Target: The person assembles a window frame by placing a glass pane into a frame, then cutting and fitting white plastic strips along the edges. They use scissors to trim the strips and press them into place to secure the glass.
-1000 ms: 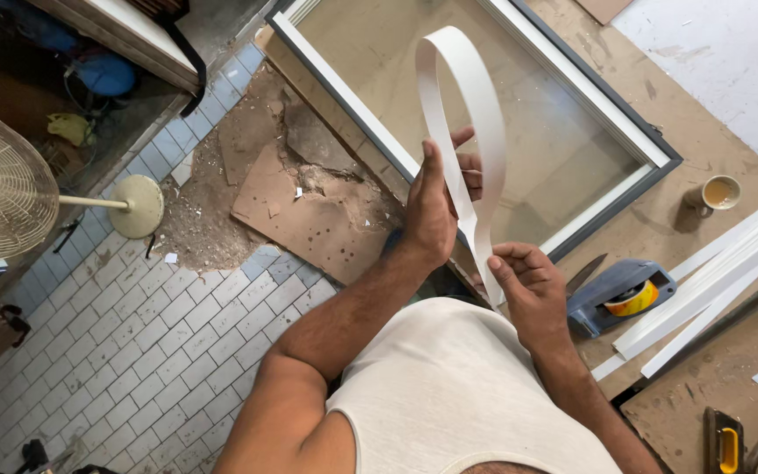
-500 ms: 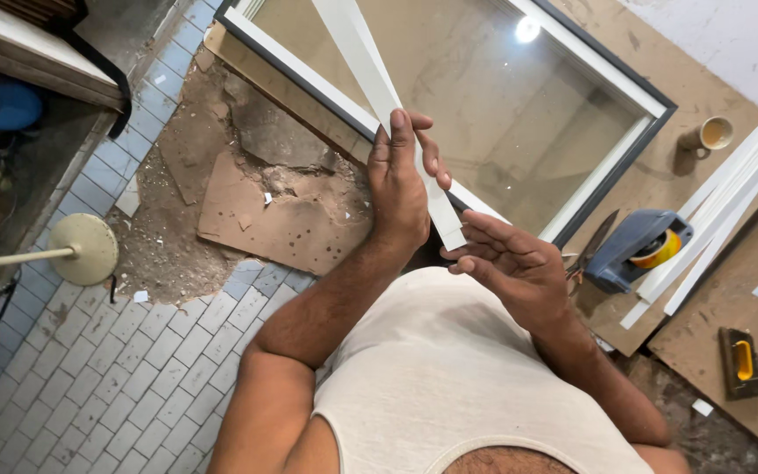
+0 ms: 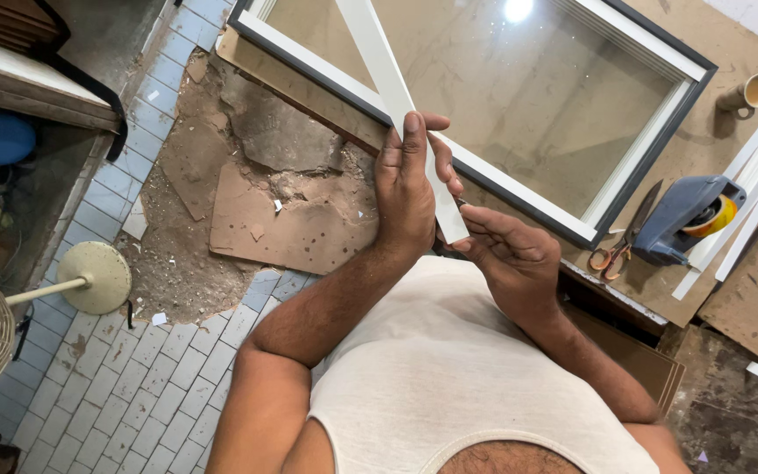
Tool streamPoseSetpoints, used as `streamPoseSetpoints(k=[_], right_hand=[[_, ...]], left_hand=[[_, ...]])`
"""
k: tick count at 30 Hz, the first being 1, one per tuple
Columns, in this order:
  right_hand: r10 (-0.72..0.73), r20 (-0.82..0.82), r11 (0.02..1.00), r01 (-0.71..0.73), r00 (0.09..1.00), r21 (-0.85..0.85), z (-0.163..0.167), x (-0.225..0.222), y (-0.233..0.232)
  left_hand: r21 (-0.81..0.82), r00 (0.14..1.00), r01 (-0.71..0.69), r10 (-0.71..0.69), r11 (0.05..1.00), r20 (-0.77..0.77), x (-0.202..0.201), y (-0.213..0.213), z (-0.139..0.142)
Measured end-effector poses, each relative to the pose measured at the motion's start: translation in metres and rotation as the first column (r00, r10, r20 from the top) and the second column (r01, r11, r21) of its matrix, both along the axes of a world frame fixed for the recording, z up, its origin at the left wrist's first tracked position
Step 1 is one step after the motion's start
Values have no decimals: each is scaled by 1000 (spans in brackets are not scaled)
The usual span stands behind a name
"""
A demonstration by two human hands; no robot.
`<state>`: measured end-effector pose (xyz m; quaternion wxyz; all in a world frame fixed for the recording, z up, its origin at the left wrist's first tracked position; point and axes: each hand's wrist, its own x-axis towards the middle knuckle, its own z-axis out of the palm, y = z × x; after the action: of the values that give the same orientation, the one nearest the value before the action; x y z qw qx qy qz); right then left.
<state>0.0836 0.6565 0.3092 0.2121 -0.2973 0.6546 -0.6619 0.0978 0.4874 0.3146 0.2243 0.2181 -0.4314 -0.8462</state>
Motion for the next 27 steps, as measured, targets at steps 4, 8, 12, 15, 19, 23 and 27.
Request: streamPoseSetpoints(k=[4, 8, 12, 15, 19, 23, 27], right_hand=[[-44, -152, 994, 58, 987, 89, 4, 15, -13], [-43, -329, 995, 71, 943, 75, 7, 24, -29], [-39, -329, 993, 73, 943, 93, 8, 28, -37], [-36, -241, 989, 69, 970, 129, 8, 32, -35], [-120, 75, 991, 114, 990, 77, 0, 35, -36], [-148, 197, 988, 155, 969, -20, -9, 28, -36], [-186, 73, 982, 185, 980, 20, -19, 22, -27]], left_hand=[[74, 998, -57, 58, 996, -15, 9, -8, -3], [81, 994, -106, 106, 991, 3, 15, -15, -7], [9, 995, -97, 97, 995, 9, 18, -22, -13], [-25, 994, -108, 108, 994, -19, 20, -23, -18], [11, 993, -103, 104, 995, -56, 21, -20, -21], [-27, 995, -1, -2, 1000, -105, 15, -34, -10], [-1, 987, -92, 91, 996, -136, -2, -92, 18]])
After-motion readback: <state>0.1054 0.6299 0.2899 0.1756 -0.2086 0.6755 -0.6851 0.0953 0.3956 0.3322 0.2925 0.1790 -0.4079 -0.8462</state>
